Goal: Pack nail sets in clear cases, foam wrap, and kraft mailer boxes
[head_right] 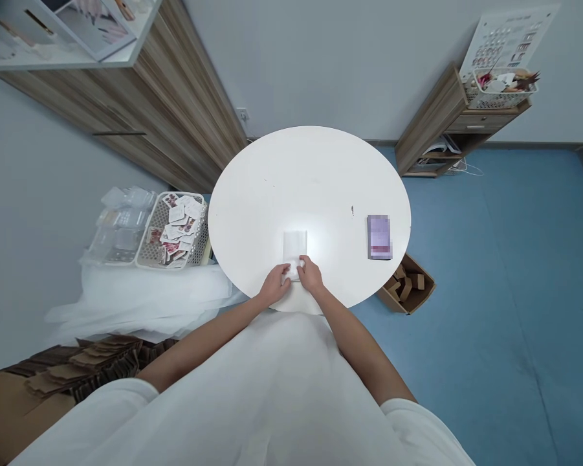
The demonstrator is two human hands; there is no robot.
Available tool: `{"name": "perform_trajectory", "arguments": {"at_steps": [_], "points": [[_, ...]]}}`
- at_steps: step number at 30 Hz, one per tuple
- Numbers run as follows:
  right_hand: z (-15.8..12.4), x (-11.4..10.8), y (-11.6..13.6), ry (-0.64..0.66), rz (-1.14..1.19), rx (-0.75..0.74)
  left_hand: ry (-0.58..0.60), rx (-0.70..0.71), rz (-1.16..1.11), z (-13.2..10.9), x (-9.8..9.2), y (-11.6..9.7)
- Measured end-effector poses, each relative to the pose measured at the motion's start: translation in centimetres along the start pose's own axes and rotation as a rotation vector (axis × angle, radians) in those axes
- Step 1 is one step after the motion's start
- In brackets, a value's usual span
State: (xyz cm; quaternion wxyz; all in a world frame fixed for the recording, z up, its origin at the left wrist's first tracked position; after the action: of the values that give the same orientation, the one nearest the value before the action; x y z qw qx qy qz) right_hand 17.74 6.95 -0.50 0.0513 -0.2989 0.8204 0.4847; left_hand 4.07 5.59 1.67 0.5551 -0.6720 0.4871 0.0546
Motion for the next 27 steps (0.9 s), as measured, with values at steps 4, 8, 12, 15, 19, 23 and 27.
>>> {"name": "perform_trajectory", "arguments": {"at_steps": [4, 8, 12, 15, 19, 23, 27], "points": [[-0.4, -0.1, -0.2, 0.042, -0.021, -0.050, 0.018, 0.105, 0.188, 1.2, -0.8, -0.2], [-1.3, -0.4, 0.2, 0.005, -0.196, -0.104, 0.095, 0.125, 0.284, 2.1, -0.6, -0.3], [-2.1, -1.1, 0.9, -0.007, -0.505, -0.251, 0.112, 0.136, 0.314, 2.3, -0.5, -0.2], [-2.5, -1.2, 0.9, 0.135, -0.654, -0.366, 0.096, 0.116, 0.283, 2.4, -0.7, 0.0], [-2.3, -1.1, 0.2, 0.286, -0.804, -0.407, 0.097, 0.087, 0.231, 2.5, -0.9, 0.1], [-1.5, -1.1, 0.0, 0.259, -0.832, -0.407, 0.098, 0.106, 0.180, 2.5, -1.2, -0.1], [-1.9, -1.2, 0.2, 0.265, -0.729, -0.461, 0.120, 0.133, 0.126, 2.0, -1.6, -0.3]]}}
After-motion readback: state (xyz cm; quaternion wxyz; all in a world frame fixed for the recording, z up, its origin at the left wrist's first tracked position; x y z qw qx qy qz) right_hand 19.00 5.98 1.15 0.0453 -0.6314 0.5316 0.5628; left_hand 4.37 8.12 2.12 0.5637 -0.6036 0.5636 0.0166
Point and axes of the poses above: each hand's wrist, its own z-axis towards the middle knuckle, its own x-axis out of the palm, y = z × x, the point moved 4 cm from there along z, towards the middle knuckle, and after that the axes turned 14 degrees about y, right-handed, at the moved point
